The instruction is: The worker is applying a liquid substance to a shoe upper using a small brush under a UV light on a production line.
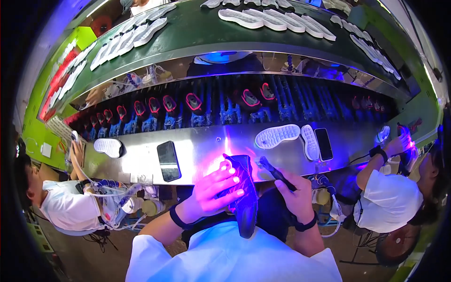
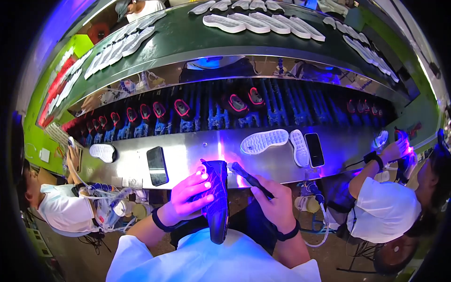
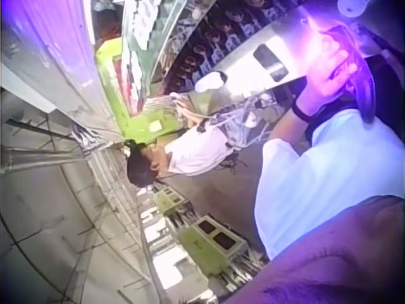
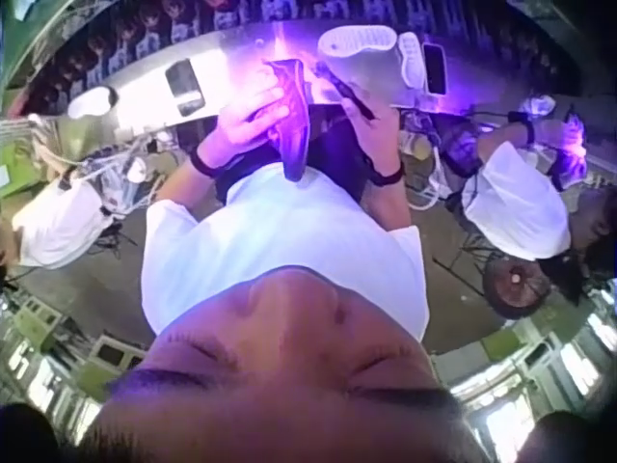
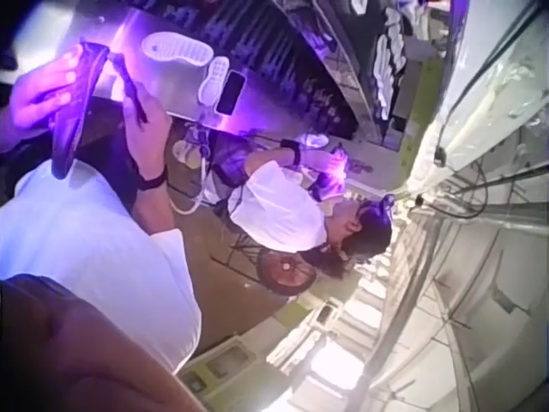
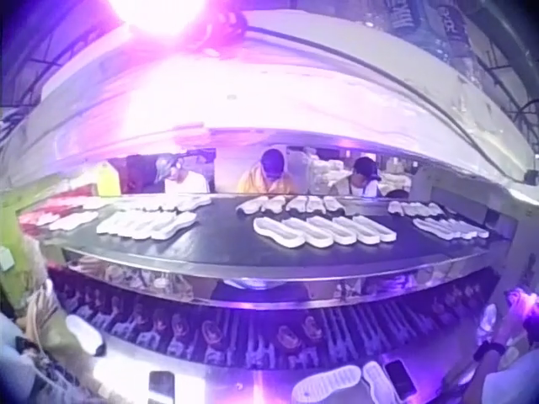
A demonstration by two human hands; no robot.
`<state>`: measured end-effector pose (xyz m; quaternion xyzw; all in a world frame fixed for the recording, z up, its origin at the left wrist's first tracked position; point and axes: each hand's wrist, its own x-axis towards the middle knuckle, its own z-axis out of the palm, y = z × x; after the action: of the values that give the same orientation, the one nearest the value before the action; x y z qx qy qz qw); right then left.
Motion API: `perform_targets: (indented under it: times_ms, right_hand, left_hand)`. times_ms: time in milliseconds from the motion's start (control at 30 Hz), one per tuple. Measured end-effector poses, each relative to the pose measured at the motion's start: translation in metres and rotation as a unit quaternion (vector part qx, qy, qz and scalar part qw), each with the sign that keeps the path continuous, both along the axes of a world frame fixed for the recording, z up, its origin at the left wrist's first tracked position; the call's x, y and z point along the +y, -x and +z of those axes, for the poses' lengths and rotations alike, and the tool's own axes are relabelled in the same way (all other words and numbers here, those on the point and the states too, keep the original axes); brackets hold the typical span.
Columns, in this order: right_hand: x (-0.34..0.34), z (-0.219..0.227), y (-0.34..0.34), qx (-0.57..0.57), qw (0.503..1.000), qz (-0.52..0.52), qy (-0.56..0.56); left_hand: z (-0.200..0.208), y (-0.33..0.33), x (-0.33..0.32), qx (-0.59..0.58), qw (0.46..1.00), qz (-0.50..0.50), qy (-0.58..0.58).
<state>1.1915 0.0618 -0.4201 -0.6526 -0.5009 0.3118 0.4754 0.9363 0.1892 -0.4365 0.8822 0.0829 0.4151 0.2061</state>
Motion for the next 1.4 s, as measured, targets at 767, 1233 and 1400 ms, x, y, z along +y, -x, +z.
perform_targets:
  times_ms: [767,1233,1400]
  right_hand:
    - [-0.032,-0.03,-0.018,0.088,0.985,0.04,0.146]
    - [-0.06,-0.051,-0.025,0.18,0.973,0.046,0.136]
    - [-0.072,-0.057,-0.017,0.229,0.96,0.053,0.156]
  left_hand:
    - [-0.013,-0.009,0.002,0.12,0.983,-0.011,-0.137]
    - [-0.031,-0.023,-0.004,0.155,0.985,0.077,0.026]
    - [-0.034,-0.02,-0.015,0.155,0.978,0.122,0.063]
